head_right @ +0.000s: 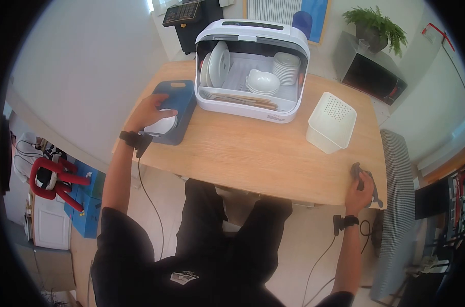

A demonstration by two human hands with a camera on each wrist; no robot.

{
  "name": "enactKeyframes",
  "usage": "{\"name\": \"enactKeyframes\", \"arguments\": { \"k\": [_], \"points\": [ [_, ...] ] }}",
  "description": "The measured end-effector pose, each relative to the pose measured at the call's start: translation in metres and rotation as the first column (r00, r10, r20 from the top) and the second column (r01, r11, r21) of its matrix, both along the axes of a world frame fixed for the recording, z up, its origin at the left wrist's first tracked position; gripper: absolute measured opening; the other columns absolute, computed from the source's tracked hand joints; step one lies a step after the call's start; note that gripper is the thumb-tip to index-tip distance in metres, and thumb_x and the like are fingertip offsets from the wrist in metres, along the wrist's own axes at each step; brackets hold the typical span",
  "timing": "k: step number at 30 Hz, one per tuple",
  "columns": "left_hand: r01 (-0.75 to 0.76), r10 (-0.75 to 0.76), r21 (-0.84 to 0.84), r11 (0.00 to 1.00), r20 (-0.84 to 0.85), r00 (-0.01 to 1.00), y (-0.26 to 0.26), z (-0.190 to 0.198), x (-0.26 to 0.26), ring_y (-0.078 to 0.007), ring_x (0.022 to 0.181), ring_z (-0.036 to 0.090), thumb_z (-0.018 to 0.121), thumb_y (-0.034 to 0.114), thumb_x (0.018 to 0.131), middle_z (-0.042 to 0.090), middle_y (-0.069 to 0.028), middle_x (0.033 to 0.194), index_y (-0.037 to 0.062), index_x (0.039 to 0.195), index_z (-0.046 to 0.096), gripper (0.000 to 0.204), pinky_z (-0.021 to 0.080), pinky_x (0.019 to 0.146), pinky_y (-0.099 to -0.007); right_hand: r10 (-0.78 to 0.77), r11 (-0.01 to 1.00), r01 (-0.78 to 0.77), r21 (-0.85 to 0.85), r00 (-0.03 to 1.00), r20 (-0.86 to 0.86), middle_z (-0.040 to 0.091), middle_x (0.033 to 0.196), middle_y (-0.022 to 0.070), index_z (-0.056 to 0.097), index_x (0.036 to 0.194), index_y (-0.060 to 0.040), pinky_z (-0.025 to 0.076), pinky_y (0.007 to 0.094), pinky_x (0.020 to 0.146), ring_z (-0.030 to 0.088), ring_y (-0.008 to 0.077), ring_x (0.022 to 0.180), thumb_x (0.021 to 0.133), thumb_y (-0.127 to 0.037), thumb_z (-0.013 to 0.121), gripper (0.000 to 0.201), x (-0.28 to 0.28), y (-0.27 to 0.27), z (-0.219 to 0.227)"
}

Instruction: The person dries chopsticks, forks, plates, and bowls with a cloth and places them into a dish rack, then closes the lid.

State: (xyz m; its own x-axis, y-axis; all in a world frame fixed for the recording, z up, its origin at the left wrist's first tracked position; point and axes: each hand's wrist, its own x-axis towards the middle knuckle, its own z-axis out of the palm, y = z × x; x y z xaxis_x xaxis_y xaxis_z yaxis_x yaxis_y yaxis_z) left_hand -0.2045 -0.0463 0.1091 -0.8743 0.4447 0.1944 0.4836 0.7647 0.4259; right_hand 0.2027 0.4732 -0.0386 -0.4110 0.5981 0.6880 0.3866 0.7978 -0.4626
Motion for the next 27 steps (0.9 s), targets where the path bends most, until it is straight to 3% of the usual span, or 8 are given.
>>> {"name": "enactKeyframes", "arguments": {
  "k": [4, 10, 16, 27],
  "points": [
    [-0.037, 0.055, -0.178, 0.983, 0.095, 0.994, -0.018, -0.009, -0.009, -0.0347, 0.120, 0.062, 0.087, 0.054, 0.061, 0.065, -0.0220, 0.128, 0.0000, 0.133, 0.061, 0.094, 0.050, 0.099, -0.0395, -0.010, 1.000, 0.010, 0.005, 1.000, -0.012, 0.070, 0.115, 0.0124, 0.068, 0.103, -0.0029, 0.048, 0.0410, 0.101, 0.064, 0.0316, 0.112, 0.083, 0.006, 0.067, 0.022, -0.001, 0.000, 0.000],
    [-0.061, 0.097, -0.312, 0.948, 0.101, 0.990, -0.011, -0.010, -0.002, -0.0346, 0.120, 0.062, 0.088, 0.054, 0.057, 0.066, -0.0199, 0.127, 0.0018, 0.134, 0.061, 0.096, 0.050, 0.101, -0.0401, 0.006, 1.000, -0.006, -0.004, 1.000, -0.001, 0.069, 0.117, 0.0152, 0.067, 0.107, 0.0001, 0.047, 0.0408, 0.102, 0.064, 0.0330, 0.113, 0.084, 0.007, 0.065, 0.023, 0.001, 0.001, 0.000],
    [0.024, 0.017, -0.329, 0.944, 0.119, 0.993, -0.013, -0.022, -0.016, -0.0344, 0.119, 0.062, 0.088, 0.044, 0.051, 0.066, -0.0193, 0.127, 0.0021, 0.131, 0.062, 0.094, 0.051, 0.101, -0.0395, -0.001, 1.000, 0.001, 0.005, 1.000, 0.003, 0.069, 0.117, 0.0152, 0.067, 0.107, 0.0002, 0.047, 0.0409, 0.102, 0.064, 0.0331, 0.114, 0.085, 0.007, 0.064, 0.023, 0.001, -0.001, 0.001],
    [-0.009, 0.029, -0.300, 0.954, 0.062, 0.998, -0.011, -0.025, -0.015, -0.0348, 0.116, 0.063, 0.087, 0.038, 0.050, 0.068, -0.0197, 0.123, 0.0042, 0.126, 0.067, 0.085, 0.052, 0.099, -0.0396, 0.007, 1.000, -0.006, 0.023, 1.000, -0.026, 0.070, 0.115, 0.0132, 0.068, 0.105, -0.0028, 0.049, 0.0418, 0.101, 0.064, 0.0323, 0.113, 0.081, 0.008, 0.067, 0.027, 0.001, 0.001, -0.002]
  ]
}}
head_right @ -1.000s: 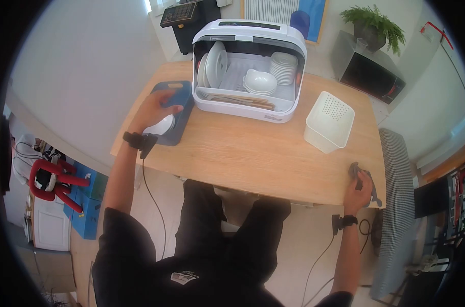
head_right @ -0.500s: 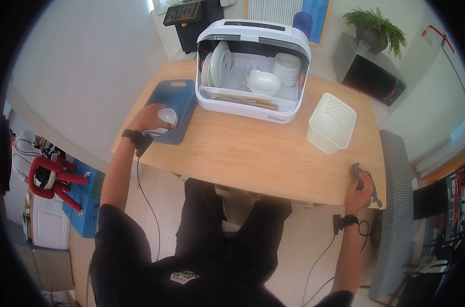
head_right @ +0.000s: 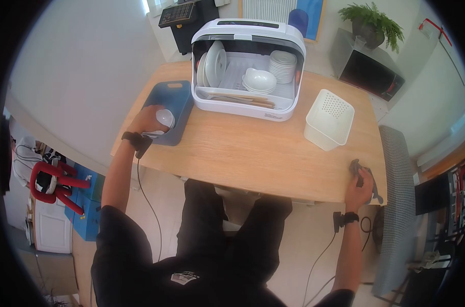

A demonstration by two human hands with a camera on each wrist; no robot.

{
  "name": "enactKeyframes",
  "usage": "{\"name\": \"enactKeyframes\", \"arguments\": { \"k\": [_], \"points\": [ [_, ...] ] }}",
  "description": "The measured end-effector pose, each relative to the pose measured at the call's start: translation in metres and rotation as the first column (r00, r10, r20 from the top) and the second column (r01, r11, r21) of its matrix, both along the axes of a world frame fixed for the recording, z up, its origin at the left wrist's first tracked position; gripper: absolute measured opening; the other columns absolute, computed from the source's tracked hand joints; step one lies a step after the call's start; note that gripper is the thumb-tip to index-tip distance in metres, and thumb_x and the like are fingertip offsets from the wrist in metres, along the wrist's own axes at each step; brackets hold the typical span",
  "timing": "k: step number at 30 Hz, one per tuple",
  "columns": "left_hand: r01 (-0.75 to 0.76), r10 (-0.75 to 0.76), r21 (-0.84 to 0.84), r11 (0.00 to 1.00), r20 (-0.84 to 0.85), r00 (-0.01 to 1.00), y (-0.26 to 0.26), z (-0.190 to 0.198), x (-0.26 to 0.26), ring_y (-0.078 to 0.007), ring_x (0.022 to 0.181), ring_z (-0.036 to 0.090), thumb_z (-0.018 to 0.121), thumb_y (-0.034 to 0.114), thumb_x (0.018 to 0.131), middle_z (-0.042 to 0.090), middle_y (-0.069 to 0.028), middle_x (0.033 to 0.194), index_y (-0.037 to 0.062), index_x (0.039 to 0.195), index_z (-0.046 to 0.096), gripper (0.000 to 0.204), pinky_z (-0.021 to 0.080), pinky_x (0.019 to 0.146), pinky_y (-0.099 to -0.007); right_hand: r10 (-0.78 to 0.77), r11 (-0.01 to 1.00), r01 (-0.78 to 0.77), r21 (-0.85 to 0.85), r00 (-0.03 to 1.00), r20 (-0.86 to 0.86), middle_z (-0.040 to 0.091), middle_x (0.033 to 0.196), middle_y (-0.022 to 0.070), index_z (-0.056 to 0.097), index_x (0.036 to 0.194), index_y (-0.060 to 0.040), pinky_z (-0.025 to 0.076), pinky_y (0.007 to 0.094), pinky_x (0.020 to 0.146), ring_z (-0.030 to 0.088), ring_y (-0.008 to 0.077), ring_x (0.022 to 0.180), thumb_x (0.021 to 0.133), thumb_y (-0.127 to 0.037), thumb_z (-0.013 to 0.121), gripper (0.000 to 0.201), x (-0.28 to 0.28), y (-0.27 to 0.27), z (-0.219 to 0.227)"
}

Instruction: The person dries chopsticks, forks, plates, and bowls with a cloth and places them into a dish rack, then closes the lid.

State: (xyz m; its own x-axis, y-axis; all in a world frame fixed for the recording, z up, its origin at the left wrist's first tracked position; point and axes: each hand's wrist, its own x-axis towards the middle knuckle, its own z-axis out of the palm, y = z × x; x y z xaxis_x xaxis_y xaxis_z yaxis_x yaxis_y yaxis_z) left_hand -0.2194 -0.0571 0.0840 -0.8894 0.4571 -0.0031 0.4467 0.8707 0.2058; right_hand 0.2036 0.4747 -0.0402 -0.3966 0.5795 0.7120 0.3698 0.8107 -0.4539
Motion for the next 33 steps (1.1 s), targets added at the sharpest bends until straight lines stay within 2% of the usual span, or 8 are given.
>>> {"name": "enactKeyframes", "arguments": {
  "k": [5, 8, 12, 14, 18, 23, 28, 33],
  "points": [
    [-0.027, 0.029, 0.071, 0.997, -0.026, 0.999, 0.000, 0.005, 0.009, -0.0354, 0.117, 0.063, 0.089, 0.040, 0.050, 0.067, -0.0201, 0.123, 0.0045, 0.126, 0.067, 0.086, 0.052, 0.098, -0.0400, 0.007, 1.000, -0.007, -0.022, 1.000, -0.001, 0.069, 0.116, 0.0157, 0.067, 0.106, -0.0004, 0.048, 0.0411, 0.101, 0.064, 0.0340, 0.112, 0.083, 0.007, 0.065, 0.024, -0.001, -0.001, 0.001],
    [0.059, -0.044, 0.143, 0.988, -0.112, 0.993, -0.001, 0.007, 0.006, -0.0355, 0.117, 0.063, 0.090, 0.041, 0.052, 0.066, -0.0203, 0.125, 0.0049, 0.129, 0.065, 0.088, 0.051, 0.100, -0.0404, -0.001, 1.000, 0.002, 0.017, 1.000, -0.019, 0.070, 0.115, 0.0124, 0.068, 0.105, -0.0033, 0.049, 0.0413, 0.100, 0.064, 0.0313, 0.113, 0.080, 0.007, 0.068, 0.027, -0.001, 0.000, 0.000],
    [0.081, 0.000, 0.300, 0.950, -0.260, 0.966, 0.010, 0.032, 0.024, -0.0342, 0.118, 0.062, 0.087, 0.033, 0.062, 0.063, -0.0193, 0.131, 0.0040, 0.136, 0.058, 0.086, 0.050, 0.101, -0.0406, -0.022, 1.000, 0.021, -0.020, 1.000, -0.018, 0.070, 0.115, 0.0122, 0.069, 0.103, -0.0041, 0.049, 0.0413, 0.100, 0.064, 0.0318, 0.113, 0.080, 0.006, 0.068, 0.026, -0.001, -0.001, 0.000],
    [0.041, 0.034, 0.641, 0.767, -0.104, 0.994, 0.014, 0.040, 0.028, -0.0314, 0.118, 0.062, 0.085, 0.027, 0.066, 0.062, -0.0174, 0.132, 0.0032, 0.137, 0.057, 0.081, 0.050, 0.099, -0.0419, -0.035, 0.999, 0.035, -0.027, 0.999, -0.022, 0.070, 0.115, 0.0122, 0.070, 0.103, -0.0045, 0.049, 0.0413, 0.099, 0.064, 0.0318, 0.112, 0.080, 0.006, 0.068, 0.025, -0.002, -0.003, 0.002],
    [0.108, -0.085, 0.760, 0.641, -0.070, 0.994, 0.027, 0.049, 0.053, -0.0274, 0.118, 0.060, 0.082, 0.021, 0.070, 0.061, -0.0133, 0.131, 0.0027, 0.140, 0.052, 0.078, 0.050, 0.097, -0.0439, -0.034, 0.999, 0.033, -0.022, 0.999, -0.032, 0.071, 0.114, 0.0115, 0.070, 0.102, -0.0054, 0.050, 0.0412, 0.098, 0.065, 0.0318, 0.111, 0.080, 0.005, 0.069, 0.024, -0.001, -0.002, 0.001],
    [0.199, -0.256, 0.649, 0.734, -0.007, 0.967, 0.057, 0.036, 0.112, -0.0242, 0.119, 0.059, 0.084, 0.022, 0.069, 0.060, -0.0115, 0.131, 0.0064, 0.139, 0.052, 0.078, 0.048, 0.099, -0.0401, -0.052, 0.998, 0.051, -0.026, 0.997, -0.049, 0.071, 0.113, 0.0104, 0.070, 0.101, -0.0060, 0.050, 0.0411, 0.097, 0.065, 0.0314, 0.110, 0.080, 0.004, 0.070, 0.023, -0.002, -0.002, 0.001],
    [0.431, -0.440, 0.389, 0.814, -0.072, 0.895, 0.090, -0.005, 0.150, -0.0349, 0.124, 0.058, 0.085, 0.028, 0.060, 0.058, -0.0181, 0.136, 0.0068, 0.132, 0.058, 0.080, 0.050, 0.101, -0.0397, -0.056, 0.998, 0.055, -0.038, 0.997, -0.046, 0.071, 0.112, 0.0100, 0.070, 0.101, -0.0066, 0.051, 0.0411, 0.096, 0.065, 0.0310, 0.109, 0.080, 0.003, 0.070, 0.023, -0.002, -0.003, 0.001],
    [0.472, -0.466, 0.284, 0.834, -0.093, 0.880, 0.103, -0.028, 0.152, -0.0385, 0.126, 0.055, 0.083, 0.031, 0.058, 0.056, -0.0189, 0.140, 0.0070, 0.129, 0.060, 0.078, 0.049, 0.103, -0.0441, -0.046, 0.999, 0.045, -0.022, 0.997, -0.060, 0.071, 0.112, 0.0096, 0.070, 0.101, -0.0066, 0.050, 0.0410, 0.096, 0.065, 0.0312, 0.108, 0.080, 0.004, 0.070, 0.023, -0.002, -0.002, 0.000]
  ]
}}
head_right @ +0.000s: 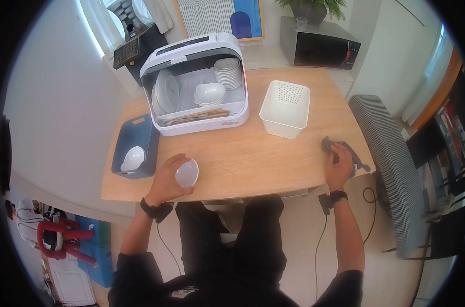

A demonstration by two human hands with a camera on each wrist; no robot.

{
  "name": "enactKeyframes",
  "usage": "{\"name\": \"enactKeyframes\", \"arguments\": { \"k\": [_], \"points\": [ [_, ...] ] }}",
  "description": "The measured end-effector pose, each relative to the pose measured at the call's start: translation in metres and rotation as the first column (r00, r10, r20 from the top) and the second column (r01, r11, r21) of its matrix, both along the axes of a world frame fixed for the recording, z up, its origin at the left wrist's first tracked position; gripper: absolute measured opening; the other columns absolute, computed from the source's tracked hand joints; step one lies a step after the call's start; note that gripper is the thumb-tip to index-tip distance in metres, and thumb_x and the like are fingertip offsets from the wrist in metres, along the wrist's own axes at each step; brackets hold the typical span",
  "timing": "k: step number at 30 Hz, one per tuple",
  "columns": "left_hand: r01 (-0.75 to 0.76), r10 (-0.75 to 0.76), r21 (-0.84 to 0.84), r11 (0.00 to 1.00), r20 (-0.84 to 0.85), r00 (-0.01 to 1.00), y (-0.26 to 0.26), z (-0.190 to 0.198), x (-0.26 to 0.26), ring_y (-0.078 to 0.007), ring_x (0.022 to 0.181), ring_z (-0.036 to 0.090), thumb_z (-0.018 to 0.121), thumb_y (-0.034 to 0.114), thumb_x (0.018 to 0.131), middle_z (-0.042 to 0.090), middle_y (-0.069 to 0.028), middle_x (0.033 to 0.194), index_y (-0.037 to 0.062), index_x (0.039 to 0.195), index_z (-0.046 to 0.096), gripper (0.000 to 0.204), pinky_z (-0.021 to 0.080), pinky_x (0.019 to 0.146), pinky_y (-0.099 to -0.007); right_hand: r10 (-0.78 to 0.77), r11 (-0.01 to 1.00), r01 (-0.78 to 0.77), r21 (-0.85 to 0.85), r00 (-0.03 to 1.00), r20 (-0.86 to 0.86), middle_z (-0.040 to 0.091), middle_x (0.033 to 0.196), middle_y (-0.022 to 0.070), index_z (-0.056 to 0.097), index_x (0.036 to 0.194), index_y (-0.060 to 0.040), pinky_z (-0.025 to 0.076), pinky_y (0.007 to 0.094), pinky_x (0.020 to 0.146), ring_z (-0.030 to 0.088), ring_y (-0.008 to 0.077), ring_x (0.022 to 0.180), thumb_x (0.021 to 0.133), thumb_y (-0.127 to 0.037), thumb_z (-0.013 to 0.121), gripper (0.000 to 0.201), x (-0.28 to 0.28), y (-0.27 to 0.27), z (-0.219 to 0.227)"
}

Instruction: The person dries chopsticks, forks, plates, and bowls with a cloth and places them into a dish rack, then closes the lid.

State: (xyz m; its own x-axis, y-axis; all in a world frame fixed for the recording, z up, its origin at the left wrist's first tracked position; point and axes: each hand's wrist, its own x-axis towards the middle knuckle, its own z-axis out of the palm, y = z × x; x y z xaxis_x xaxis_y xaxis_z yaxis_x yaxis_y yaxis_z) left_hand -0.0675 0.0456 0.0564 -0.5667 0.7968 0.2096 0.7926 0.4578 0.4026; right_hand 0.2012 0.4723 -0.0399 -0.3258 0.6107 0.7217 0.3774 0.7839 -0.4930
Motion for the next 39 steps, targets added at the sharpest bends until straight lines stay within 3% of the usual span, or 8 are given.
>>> {"name": "enactKeyframes", "arguments": {
  "k": [8, 10, 13, 16, 23, 26, 34, 39],
  "points": [
    [0.031, -0.032, -0.039, 0.999, -0.014, 0.999, 0.003, -0.007, -0.009, -0.0382, 0.132, 0.051, 0.080, 0.029, 0.061, 0.052, -0.0193, 0.144, 0.0076, 0.129, 0.061, 0.074, 0.045, 0.108, -0.0457, 0.003, 1.000, -0.003, -0.016, 1.000, 0.005, 0.071, 0.113, 0.0104, 0.070, 0.101, -0.0059, 0.050, 0.0413, 0.096, 0.065, 0.0316, 0.109, 0.079, 0.004, 0.070, 0.024, 0.000, 0.000, -0.001],
    [0.089, -0.090, -0.022, 0.996, -0.067, 0.994, 0.000, -0.012, -0.012, -0.0398, 0.134, 0.048, 0.084, 0.032, 0.064, 0.050, -0.0206, 0.146, 0.0069, 0.131, 0.060, 0.075, 0.042, 0.111, -0.0468, 0.003, 1.000, -0.003, -0.011, 1.000, 0.008, 0.071, 0.113, 0.0104, 0.070, 0.101, -0.0058, 0.050, 0.0414, 0.096, 0.065, 0.0317, 0.109, 0.079, 0.004, 0.070, 0.024, 0.000, 0.000, 0.000],
    [0.031, -0.031, 0.014, 0.999, -0.054, 0.998, -0.006, -0.003, -0.005, -0.0410, 0.136, 0.046, 0.088, 0.039, 0.065, 0.048, -0.0224, 0.147, 0.0059, 0.134, 0.058, 0.082, 0.039, 0.113, -0.0475, 0.001, 1.000, -0.001, -0.008, 1.000, 0.013, 0.071, 0.113, 0.0107, 0.070, 0.101, -0.0057, 0.050, 0.0416, 0.096, 0.065, 0.0319, 0.109, 0.078, 0.004, 0.070, 0.025, 0.000, 0.001, -0.001],
    [-0.059, 0.059, -0.015, 0.998, -0.004, 0.998, -0.016, -0.001, -0.006, -0.0402, 0.135, 0.047, 0.089, 0.045, 0.064, 0.049, -0.0242, 0.145, 0.0042, 0.136, 0.056, 0.090, 0.040, 0.112, -0.0470, 0.001, 1.000, 0.000, -0.012, 1.000, 0.016, 0.071, 0.113, 0.0111, 0.070, 0.101, -0.0057, 0.050, 0.0418, 0.097, 0.065, 0.0320, 0.109, 0.078, 0.004, 0.070, 0.025, 0.000, 0.000, -0.001],
    [-0.058, 0.057, 0.048, 0.997, 0.004, 0.998, -0.034, -0.016, -0.006, -0.0427, 0.126, 0.056, 0.090, 0.044, 0.065, 0.049, -0.0269, 0.145, 0.0003, 0.136, 0.055, 0.090, 0.048, 0.105, -0.0437, -0.004, 1.000, 0.004, -0.001, 0.999, 0.039, 0.070, 0.114, 0.0113, 0.070, 0.101, -0.0050, 0.050, 0.0414, 0.097, 0.064, 0.0318, 0.110, 0.078, 0.005, 0.070, 0.025, 0.000, -0.001, 0.001],
    [-0.070, 0.070, 0.080, 0.994, 0.006, 0.998, -0.045, -0.007, 0.000, -0.0432, 0.122, 0.059, 0.090, 0.037, 0.066, 0.050, -0.0274, 0.145, -0.0010, 0.132, 0.059, 0.082, 0.049, 0.103, -0.0427, -0.004, 1.000, 0.004, 0.006, 0.999, 0.046, 0.070, 0.114, 0.0115, 0.069, 0.101, -0.0050, 0.050, 0.0414, 0.097, 0.064, 0.0319, 0.111, 0.078, 0.004, 0.070, 0.025, 0.000, -0.001, 0.000],
    [-0.092, 0.094, 0.121, 0.988, -0.011, 0.996, -0.071, -0.019, 0.001, -0.0356, 0.107, 0.067, 0.077, 0.010, 0.080, 0.066, -0.0184, 0.127, 0.0068, 0.109, 0.075, 0.029, 0.054, 0.093, -0.0417, -0.007, 1.000, 0.005, 0.029, 0.997, 0.075, 0.070, 0.114, 0.0114, 0.069, 0.102, -0.0046, 0.051, 0.0411, 0.096, 0.065, 0.0320, 0.110, 0.078, 0.004, 0.070, 0.025, -0.001, -0.005, 0.005],
    [-0.088, 0.101, 0.193, 0.977, -0.061, 0.993, -0.068, -0.023, 0.010, -0.0311, 0.094, 0.069, 0.076, 0.006, 0.081, 0.069, -0.0153, 0.115, 0.0060, 0.104, 0.076, 0.023, 0.056, 0.085, -0.0395, 0.009, 0.998, -0.014, 0.060, 0.996, 0.084, 0.071, 0.110, 0.0121, 0.069, 0.101, -0.0045, 0.051, 0.0401, 0.095, 0.067, 0.0326, 0.107, 0.078, 0.005, 0.069, 0.025, -0.001, -0.003, 0.005]
  ]
}}
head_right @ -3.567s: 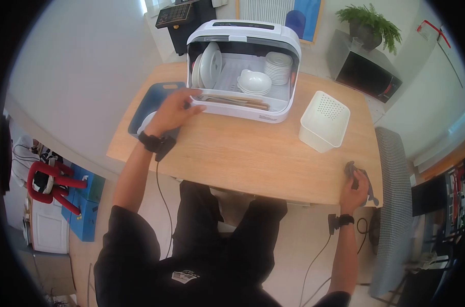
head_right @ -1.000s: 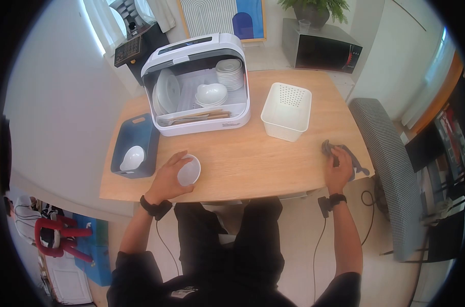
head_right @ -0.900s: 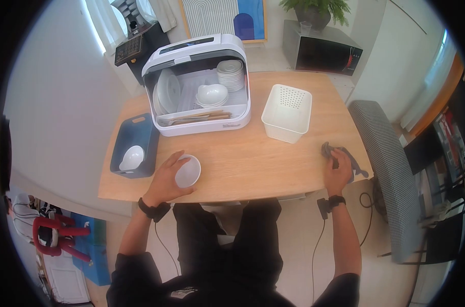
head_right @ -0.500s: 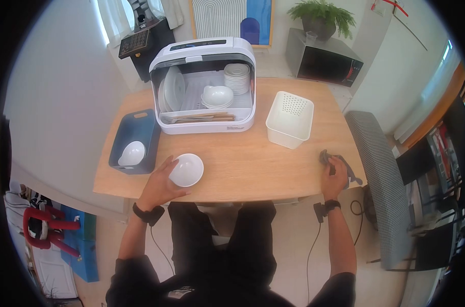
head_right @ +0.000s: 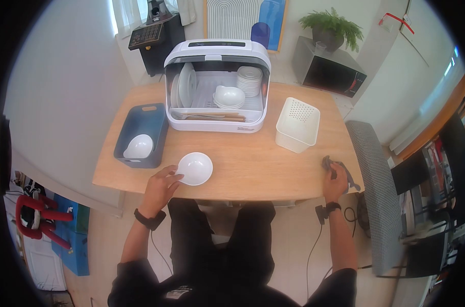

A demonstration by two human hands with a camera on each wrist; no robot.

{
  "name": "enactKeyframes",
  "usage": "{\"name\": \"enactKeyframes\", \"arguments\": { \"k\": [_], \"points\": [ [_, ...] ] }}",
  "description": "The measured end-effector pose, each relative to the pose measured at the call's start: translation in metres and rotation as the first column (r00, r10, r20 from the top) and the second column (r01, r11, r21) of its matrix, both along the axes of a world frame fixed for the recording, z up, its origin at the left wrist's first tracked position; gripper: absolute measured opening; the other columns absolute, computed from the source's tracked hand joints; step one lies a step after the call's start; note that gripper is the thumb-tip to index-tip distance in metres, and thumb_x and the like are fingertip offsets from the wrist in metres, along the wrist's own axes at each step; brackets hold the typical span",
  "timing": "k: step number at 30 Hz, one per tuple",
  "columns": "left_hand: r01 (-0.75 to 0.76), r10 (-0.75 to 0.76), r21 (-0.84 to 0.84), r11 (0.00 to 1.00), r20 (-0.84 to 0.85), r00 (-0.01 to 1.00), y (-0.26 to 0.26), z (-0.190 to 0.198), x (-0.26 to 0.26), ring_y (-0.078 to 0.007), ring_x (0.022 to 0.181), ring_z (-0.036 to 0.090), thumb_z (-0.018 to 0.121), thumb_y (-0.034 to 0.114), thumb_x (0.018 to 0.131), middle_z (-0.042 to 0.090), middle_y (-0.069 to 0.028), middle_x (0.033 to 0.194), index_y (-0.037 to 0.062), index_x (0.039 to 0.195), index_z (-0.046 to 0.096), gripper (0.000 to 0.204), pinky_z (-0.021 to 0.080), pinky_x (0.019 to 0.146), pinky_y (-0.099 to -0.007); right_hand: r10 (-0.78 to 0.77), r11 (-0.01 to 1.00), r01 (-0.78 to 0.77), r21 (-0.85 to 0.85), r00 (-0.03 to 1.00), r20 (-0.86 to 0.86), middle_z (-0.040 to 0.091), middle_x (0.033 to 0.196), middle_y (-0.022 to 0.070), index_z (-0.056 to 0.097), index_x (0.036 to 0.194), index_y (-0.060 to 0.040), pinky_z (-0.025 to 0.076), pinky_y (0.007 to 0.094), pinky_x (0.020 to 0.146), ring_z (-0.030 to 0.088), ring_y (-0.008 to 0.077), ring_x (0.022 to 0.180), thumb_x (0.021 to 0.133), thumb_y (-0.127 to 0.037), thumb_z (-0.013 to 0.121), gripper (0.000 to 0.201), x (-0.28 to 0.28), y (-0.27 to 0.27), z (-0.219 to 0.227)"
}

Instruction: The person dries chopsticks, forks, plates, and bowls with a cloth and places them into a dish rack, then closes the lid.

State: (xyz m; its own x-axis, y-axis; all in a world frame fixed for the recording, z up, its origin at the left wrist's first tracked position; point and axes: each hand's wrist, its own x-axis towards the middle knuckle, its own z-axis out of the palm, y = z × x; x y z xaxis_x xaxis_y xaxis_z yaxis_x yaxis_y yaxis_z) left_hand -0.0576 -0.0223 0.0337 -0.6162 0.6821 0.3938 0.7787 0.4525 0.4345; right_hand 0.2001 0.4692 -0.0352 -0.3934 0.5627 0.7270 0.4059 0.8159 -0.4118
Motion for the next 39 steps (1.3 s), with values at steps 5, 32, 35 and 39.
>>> {"name": "enactKeyframes", "arguments": {
  "k": [5, 32, 35, 39],
  "points": [
    [0.030, -0.030, 0.101, 0.994, 0.004, 1.000, 0.005, -0.007, 0.006, -0.0293, 0.086, 0.070, 0.074, 0.005, 0.083, 0.069, -0.0134, 0.106, 0.0050, 0.101, 0.076, 0.018, 0.057, 0.077, -0.0381, -0.006, 0.999, 0.007, -0.043, 1.000, 0.030, 0.071, 0.109, 0.0129, 0.069, 0.102, -0.0046, 0.052, 0.0397, 0.094, 0.067, 0.0333, 0.105, 0.079, 0.004, 0.069, 0.024, 0.000, -0.003, 0.006],
    [0.043, -0.376, 0.484, 0.874, 0.618, 0.691, 0.031, -0.008, 0.077, -0.0160, 0.082, 0.071, 0.063, 0.001, 0.096, 0.069, -0.0111, 0.094, -0.0061, 0.113, 0.070, 0.019, 0.054, 0.074, -0.0249, 0.861, 0.495, -0.852, -0.168, 0.507, -0.035, 0.072, 0.109, 0.0106, 0.074, 0.097, -0.0031, 0.056, 0.0345, 0.084, 0.070, 0.0271, 0.098, 0.072, 0.010, 0.073, 0.028, -0.101, -0.219, 0.112],
    [0.034, -0.417, 0.523, 0.852, 0.637, 0.648, 0.025, -0.015, 0.078, -0.0168, 0.082, 0.072, 0.062, 0.003, 0.098, 0.069, -0.0108, 0.094, -0.0065, 0.115, 0.069, 0.020, 0.054, 0.074, -0.0253, 0.844, 0.498, -0.837, -0.227, 0.528, -0.094, 0.072, 0.108, 0.0119, 0.073, 0.098, -0.0022, 0.056, 0.0348, 0.086, 0.070, 0.0271, 0.099, 0.074, 0.010, 0.071, 0.027, -0.099, -0.220, 0.110],
    [-0.038, -0.502, 0.597, 0.802, 0.707, 0.498, 0.023, -0.023, 0.083, -0.0164, 0.082, 0.072, 0.062, 0.009, 0.100, 0.071, -0.0110, 0.097, -0.0058, 0.117, 0.069, 0.024, 0.054, 0.077, -0.0261, 0.802, 0.510, -0.788, -0.345, 0.581, -0.140, 0.071, 0.109, 0.0141, 0.072, 0.099, 0.0000, 0.055, 0.0340, 0.087, 0.070, 0.0265, 0.101, 0.076, 0.011, 0.070, 0.025, -0.095, -0.218, 0.104]
  ]
}}
